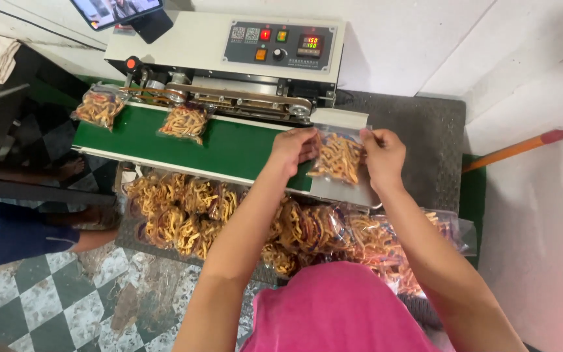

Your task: The person is picking up small plastic bags filled with snacks and placing them onto the conveyor belt of a continuous band sealer machine to seal them.

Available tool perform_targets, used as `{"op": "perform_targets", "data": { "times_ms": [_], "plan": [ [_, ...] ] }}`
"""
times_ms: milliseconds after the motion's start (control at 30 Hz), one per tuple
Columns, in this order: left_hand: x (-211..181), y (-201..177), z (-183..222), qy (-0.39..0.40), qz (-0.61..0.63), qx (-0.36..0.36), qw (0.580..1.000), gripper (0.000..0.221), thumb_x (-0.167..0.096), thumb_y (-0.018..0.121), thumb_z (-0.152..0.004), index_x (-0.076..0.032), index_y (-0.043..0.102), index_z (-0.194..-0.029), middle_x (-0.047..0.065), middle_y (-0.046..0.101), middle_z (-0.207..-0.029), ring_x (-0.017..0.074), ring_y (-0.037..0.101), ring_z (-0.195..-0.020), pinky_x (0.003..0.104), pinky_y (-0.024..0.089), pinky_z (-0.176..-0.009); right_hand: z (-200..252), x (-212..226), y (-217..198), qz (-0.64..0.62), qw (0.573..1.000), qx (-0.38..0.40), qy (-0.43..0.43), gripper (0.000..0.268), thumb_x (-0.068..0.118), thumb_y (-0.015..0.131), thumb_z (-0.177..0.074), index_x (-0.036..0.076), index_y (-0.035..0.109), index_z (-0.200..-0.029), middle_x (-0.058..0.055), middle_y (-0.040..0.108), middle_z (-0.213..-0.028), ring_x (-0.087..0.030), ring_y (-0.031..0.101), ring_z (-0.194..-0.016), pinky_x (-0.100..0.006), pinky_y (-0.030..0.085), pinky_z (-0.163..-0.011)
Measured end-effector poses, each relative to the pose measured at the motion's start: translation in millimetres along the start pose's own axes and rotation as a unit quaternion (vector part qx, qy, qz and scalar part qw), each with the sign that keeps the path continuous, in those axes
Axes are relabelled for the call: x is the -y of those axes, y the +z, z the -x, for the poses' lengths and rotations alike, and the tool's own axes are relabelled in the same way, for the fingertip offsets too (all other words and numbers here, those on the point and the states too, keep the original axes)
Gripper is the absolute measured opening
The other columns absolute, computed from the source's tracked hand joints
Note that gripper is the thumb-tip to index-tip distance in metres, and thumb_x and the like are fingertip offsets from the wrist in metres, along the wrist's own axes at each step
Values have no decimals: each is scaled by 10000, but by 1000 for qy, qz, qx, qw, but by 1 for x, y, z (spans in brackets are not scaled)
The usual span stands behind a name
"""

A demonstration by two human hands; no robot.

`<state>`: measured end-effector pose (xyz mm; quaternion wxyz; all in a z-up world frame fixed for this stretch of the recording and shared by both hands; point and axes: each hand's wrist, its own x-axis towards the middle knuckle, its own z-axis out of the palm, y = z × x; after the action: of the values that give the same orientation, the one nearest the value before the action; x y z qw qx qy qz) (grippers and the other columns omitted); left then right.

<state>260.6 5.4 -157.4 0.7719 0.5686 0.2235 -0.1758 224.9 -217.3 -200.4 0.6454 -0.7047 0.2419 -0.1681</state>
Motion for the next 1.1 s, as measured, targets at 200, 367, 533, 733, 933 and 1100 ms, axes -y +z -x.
{"op": "perform_targets", "data": {
  "times_ms": [200,367,533,733,933,1100],
  "plan": [
    [-11,-3,-25,-22,20,-36,999,312,-221,879,-838,-49,761,-1070,85,738,-835,262,772,-675,464,703,-609,-8,26,21,68,992,5,-108,171,197,816,-977,31,787,-949,-159,572,-801,-279,661,-688,-357,582,-391],
    [-5,-16,-42,-17,27,-49,998,287,-216,854,-867,-47,744,-1071,95,758,-879,296,789,-735,487,700,-616,-7,24,33,149,972,-34,-177,146,223,898,-899,130,786,-894,-21,554,-806,-215,646,-805,-348,560,-746],
    [-12,-23,-41,-12,12,-55,998,297,-238,867,-859,-58,747,-1062,87,772,-883,291,799,-747,486,707,-615,-5,28,36,164,968,-47,-184,159,210,925,-849,150,783,-885,15,538,-802,-171,647,-809,-296,558,-770],
    [-29,-41,6,29,30,-44,998,243,-190,781,-932,-64,748,-1137,97,787,-986,330,809,-871,512,691,-743,-4,31,37,182,961,-58,-199,270,244,948,-816,147,696,-821,17,502,-826,-200,662,-814,-316,553,-761],
    [-53,-90,194,366,-168,-131,906,174,-122,728,-1004,-48,786,-1150,184,756,-1122,317,738,-1089,467,601,-975,-1,40,37,212,963,-50,-155,371,293,952,-812,164,604,-815,37,465,-860,-203,651,-825,-362,535,-796],
    [30,-177,223,354,-333,-194,852,443,56,631,-827,-90,791,-1213,197,728,-1227,402,672,-1226,470,524,-1055,-6,33,38,231,947,-52,-216,431,277,967,-830,159,552,-816,-7,472,-845,-285,662,-832,-395,520,-839]
  ]
}}
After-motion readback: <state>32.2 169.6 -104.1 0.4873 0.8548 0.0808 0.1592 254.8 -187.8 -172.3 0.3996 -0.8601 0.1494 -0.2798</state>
